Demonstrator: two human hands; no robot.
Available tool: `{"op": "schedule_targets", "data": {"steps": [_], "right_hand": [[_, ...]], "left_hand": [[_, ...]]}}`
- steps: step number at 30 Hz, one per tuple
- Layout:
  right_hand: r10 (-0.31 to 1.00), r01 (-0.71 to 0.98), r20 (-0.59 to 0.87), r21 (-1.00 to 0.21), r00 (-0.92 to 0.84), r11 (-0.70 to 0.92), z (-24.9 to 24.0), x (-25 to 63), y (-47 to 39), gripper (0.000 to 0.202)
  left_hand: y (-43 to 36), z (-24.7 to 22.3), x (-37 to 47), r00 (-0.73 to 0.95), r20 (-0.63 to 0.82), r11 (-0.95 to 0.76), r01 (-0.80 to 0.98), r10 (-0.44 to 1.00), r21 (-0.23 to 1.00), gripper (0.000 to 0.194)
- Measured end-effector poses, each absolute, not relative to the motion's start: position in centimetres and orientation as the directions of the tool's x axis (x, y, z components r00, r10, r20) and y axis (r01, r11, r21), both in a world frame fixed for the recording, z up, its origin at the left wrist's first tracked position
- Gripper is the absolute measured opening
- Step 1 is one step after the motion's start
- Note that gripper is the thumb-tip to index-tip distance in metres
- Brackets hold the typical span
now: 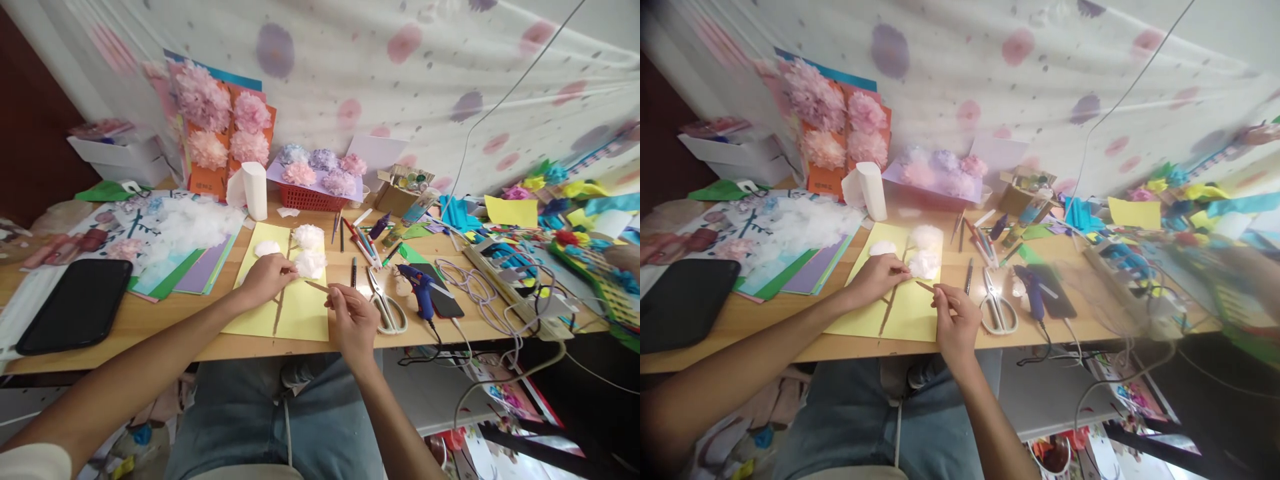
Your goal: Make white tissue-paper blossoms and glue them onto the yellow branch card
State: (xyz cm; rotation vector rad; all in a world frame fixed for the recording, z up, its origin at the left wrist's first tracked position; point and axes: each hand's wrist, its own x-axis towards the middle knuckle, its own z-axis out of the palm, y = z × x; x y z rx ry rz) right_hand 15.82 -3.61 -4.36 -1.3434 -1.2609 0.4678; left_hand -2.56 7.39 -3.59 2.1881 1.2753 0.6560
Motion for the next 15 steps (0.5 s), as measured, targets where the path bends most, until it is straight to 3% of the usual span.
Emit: {"op": "schedule_targets", "data": {"steps": [6,15], "right_hand": [[0.812,0.59,0.558,-0.719,0.173,0.368,-4.6,15.5,-2.7,0.023],[0.769,0.647,0.611,-0.667,0.19,0.37,-4.8,15.4,-2.1,0.024]], "left_hand": [[7.3,-3.3,-2.2,0.399,0.119,-0.372,0.649,0.909,0.664,0.023],[7.4,-3.2,-1.9,0.394,0.081,-0.348,0.676,0.916,0.65,0.022]]}}
